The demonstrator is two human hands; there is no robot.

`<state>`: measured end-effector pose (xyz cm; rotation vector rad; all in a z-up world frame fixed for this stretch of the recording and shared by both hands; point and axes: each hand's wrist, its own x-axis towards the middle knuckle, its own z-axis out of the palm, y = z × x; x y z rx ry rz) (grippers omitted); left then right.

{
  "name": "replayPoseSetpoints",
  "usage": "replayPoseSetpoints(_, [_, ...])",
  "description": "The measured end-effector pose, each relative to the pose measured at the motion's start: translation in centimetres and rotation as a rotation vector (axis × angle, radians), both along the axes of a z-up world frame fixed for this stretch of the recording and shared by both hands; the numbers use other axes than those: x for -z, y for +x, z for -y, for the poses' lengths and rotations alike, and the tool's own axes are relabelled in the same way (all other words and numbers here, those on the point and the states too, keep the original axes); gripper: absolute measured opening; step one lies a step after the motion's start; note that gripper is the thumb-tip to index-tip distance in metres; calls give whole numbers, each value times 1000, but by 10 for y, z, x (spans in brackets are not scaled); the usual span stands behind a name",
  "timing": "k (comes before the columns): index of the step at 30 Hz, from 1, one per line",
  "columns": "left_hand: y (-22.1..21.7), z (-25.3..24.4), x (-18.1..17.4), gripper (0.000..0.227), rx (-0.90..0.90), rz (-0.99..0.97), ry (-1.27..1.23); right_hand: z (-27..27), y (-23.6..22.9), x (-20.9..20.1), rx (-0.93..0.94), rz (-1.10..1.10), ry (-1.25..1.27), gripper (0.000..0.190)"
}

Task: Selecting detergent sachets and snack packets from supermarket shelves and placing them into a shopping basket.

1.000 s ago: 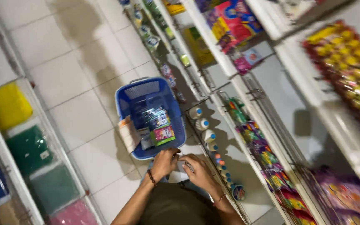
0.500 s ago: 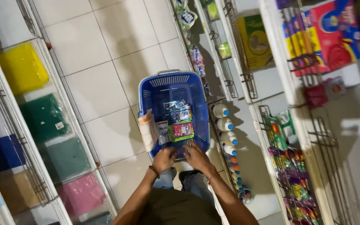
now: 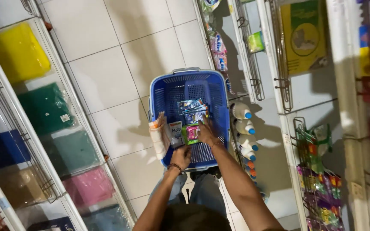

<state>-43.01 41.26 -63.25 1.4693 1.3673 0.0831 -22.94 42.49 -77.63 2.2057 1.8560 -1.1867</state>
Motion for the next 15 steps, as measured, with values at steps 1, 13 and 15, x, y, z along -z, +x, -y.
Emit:
replayPoseSetpoints(1, [0, 2, -5, 27, -1, -5, -5, -7, 1, -3, -1, -5, -5, 65])
replayPoseSetpoints(13, [-10, 3, -23, 29, -19, 24, -24, -31, 4, 15, -71, 179, -181, 52])
replayPoseSetpoints(15, [-12, 0, -29, 29, -9, -15, -77, -20, 2, 22, -52, 242, -67, 55])
